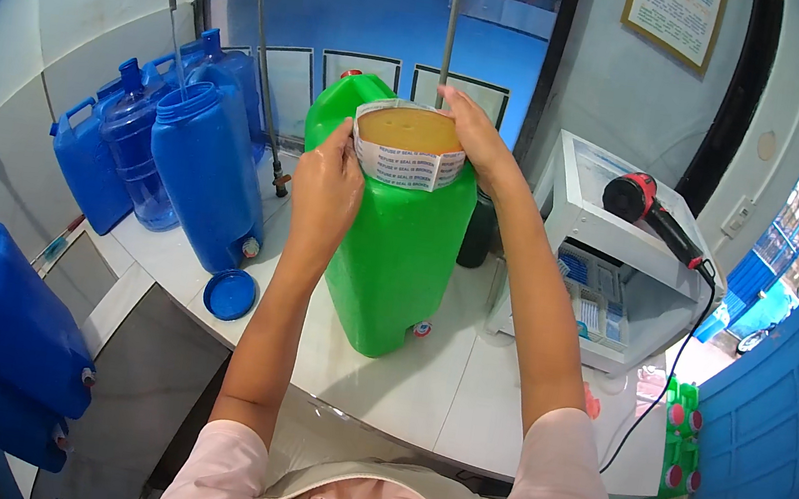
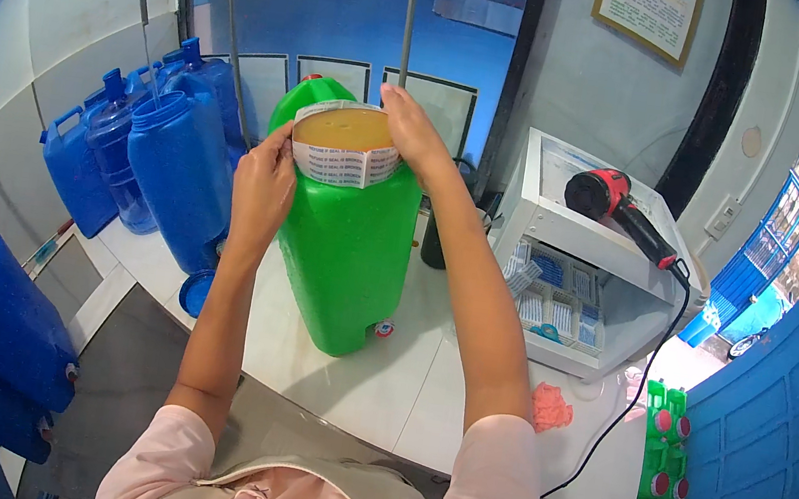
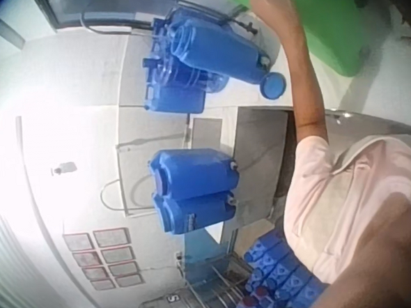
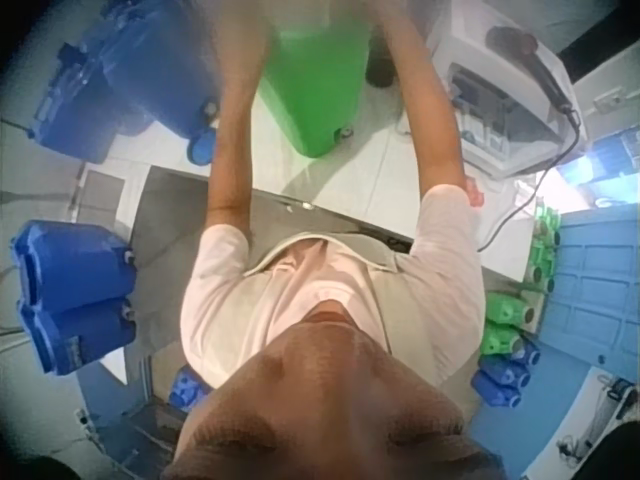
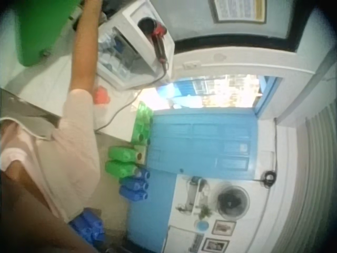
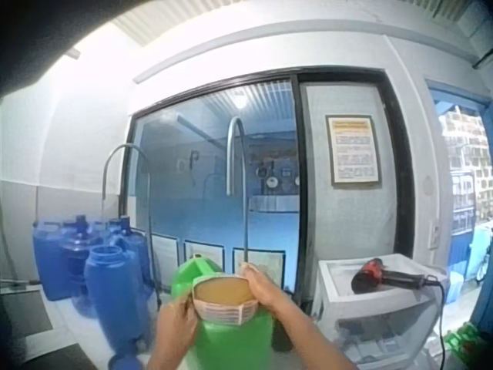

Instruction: The person seals water jugs with plastic covers using a heat gun, carries a jug to the floor, heat-seals the spouts of blue containers, and fills water jugs from pipes while wiping the containers and table with a cloth.

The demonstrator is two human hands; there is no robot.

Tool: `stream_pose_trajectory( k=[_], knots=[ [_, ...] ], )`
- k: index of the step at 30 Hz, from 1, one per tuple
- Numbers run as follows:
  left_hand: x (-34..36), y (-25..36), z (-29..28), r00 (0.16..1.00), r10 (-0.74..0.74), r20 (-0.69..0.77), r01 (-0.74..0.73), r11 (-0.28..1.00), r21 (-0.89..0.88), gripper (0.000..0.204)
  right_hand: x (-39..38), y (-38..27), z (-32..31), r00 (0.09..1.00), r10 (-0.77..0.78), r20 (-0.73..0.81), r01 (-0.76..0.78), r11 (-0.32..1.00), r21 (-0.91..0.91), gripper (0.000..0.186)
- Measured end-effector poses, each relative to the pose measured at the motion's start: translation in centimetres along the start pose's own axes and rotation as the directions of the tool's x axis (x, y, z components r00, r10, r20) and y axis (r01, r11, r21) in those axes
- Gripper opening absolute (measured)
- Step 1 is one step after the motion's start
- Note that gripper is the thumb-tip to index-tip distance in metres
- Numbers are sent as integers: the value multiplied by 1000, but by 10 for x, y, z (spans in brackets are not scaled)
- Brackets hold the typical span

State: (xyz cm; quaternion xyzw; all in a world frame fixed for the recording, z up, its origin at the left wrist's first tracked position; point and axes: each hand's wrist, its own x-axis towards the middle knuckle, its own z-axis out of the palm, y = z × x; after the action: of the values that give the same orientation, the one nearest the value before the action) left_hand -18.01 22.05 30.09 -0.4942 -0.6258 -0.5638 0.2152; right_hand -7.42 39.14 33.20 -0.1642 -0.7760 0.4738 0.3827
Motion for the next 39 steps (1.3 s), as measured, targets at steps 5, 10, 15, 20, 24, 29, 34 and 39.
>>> stream_pose_trajectory(
  k=[5, 10, 15, 20, 24, 29, 34, 39],
  knots=[
    [-4, 3, -6, 999, -10, 50, 6, 997, 80, 27, -4, -19, 3, 993, 119, 28, -121, 986, 115, 72],
    [-6, 6, -15, 993, -25, 118, 5, 985, 174, 34, -4, -13, -8, 988, 140, 58, -151, 941, 302, 73],
    [6, -37, -22, 970, -129, 207, 163, 974, -157, 49, -61, -46, -119, 944, -170, -284, -47, 780, -624, 56],
    [0, -15, -9, 927, -235, 294, 339, 859, -383, 60, -89, -45, -230, 838, 259, -481, -509, 51, -859, 50],
    [-16, -17, -6, 952, -235, 196, 303, 815, -494, 61, -90, -9, -237, 691, 527, -494, -491, -159, -856, 47],
    [-36, -2, -2, 984, -137, 111, 169, 914, -368, 50, -114, 13, -260, 747, 180, -641, -607, -210, -766, 39],
    [-46, -8, 6, 988, -113, 105, 146, 908, -394, 50, -132, 2, -257, 839, 40, -543, -535, -122, -836, 31],
    [-53, -5, 10, 991, -105, 81, 128, 918, -376, 53, -170, -35, -244, 829, -297, -474, -352, 381, -855, 31]
  ],
)
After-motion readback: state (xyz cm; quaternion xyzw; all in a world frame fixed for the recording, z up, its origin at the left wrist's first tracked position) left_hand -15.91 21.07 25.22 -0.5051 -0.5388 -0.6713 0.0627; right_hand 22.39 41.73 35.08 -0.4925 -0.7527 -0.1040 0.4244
